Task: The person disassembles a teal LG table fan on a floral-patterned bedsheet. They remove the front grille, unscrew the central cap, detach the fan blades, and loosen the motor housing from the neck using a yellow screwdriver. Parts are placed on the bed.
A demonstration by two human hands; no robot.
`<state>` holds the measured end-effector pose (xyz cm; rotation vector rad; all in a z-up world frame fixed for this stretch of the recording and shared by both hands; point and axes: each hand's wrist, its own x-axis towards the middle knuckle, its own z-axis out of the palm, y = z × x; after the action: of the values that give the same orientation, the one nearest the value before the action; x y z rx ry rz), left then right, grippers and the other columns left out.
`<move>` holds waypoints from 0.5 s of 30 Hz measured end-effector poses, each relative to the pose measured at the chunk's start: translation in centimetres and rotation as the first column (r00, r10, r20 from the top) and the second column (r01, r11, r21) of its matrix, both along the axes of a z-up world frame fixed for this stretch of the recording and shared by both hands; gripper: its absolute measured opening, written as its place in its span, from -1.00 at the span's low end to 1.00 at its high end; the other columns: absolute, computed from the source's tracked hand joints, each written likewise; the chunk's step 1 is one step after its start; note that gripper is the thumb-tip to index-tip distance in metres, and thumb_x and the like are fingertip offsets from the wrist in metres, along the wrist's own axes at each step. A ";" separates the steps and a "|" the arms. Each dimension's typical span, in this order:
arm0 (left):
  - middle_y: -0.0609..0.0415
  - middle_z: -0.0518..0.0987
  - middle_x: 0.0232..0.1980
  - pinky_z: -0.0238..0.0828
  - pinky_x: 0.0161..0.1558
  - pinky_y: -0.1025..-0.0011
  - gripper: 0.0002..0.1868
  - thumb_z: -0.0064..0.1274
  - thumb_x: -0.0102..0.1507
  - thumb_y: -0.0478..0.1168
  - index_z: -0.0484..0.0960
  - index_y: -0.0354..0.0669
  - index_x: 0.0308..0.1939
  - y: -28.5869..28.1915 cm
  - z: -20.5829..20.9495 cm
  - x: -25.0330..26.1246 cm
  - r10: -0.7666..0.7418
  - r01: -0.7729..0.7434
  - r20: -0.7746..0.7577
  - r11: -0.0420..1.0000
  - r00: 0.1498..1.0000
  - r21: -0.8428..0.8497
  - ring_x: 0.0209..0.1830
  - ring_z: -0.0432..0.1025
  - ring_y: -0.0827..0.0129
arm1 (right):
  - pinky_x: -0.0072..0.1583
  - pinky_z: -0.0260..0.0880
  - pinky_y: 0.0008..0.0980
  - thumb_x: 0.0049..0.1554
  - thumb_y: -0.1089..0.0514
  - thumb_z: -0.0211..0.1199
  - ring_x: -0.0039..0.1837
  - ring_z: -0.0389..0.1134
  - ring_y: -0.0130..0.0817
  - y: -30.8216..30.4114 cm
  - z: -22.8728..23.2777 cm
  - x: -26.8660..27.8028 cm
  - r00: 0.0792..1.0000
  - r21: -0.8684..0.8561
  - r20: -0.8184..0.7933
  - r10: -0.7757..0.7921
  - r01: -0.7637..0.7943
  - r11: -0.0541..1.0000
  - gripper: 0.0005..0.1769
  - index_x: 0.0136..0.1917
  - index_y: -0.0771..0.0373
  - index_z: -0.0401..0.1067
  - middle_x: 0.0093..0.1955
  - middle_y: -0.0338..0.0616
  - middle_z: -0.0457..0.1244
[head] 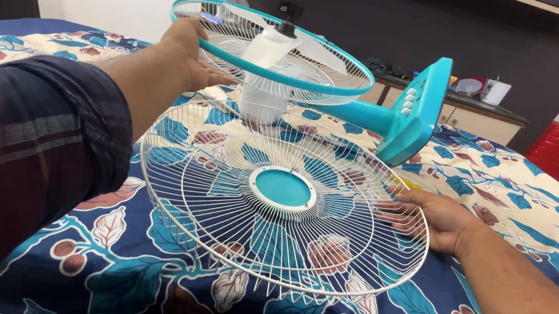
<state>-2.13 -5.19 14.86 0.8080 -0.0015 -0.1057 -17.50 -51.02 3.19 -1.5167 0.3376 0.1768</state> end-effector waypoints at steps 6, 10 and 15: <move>-0.60 0.19 0.45 0.19 0.35 -0.44 -0.28 -0.33 0.23 -0.19 -0.03 -0.38 0.46 1.5 -1.4 0.7 0.096 -0.092 0.052 0.993 0.994 -0.070 0.44 0.20 -0.56 | 0.04 0.53 -0.33 0.22 0.13 -0.02 0.17 0.47 -0.12 0.7 0.7 -0.5 0.999 -0.098 0.018 -0.043 0.044 0.994 -0.38 0.56 0.11 0.15 0.26 0.16 0.37; -0.63 0.17 0.42 0.14 0.38 -0.41 -0.26 -0.29 0.22 -0.18 -0.05 -0.48 0.44 3.5 -2.4 2.1 0.176 -0.167 0.071 0.978 0.982 -0.126 0.43 0.22 -0.58 | 0.04 0.53 -0.34 0.21 0.16 -0.02 0.17 0.47 -0.14 0.8 0.6 -0.3 0.999 -0.105 0.031 -0.027 0.030 0.994 -0.36 0.56 0.12 0.16 0.29 0.12 0.36; -0.69 0.09 0.43 0.16 0.45 -0.36 -0.25 -0.25 0.25 -0.16 -0.11 -0.54 0.41 8.5 -5.6 4.0 0.225 -0.198 0.163 0.966 0.961 -0.167 0.48 0.10 -0.61 | 0.06 0.53 -0.33 0.25 0.12 -0.03 0.20 0.46 -0.14 0.4 0.2 0.5 0.998 -0.121 0.021 -0.058 0.060 0.991 -0.40 0.56 0.11 0.18 0.31 0.07 0.35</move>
<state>1.91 3.32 9.31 0.6610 -0.0932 0.1696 -17.02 -50.59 3.36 -1.6261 0.3844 0.0979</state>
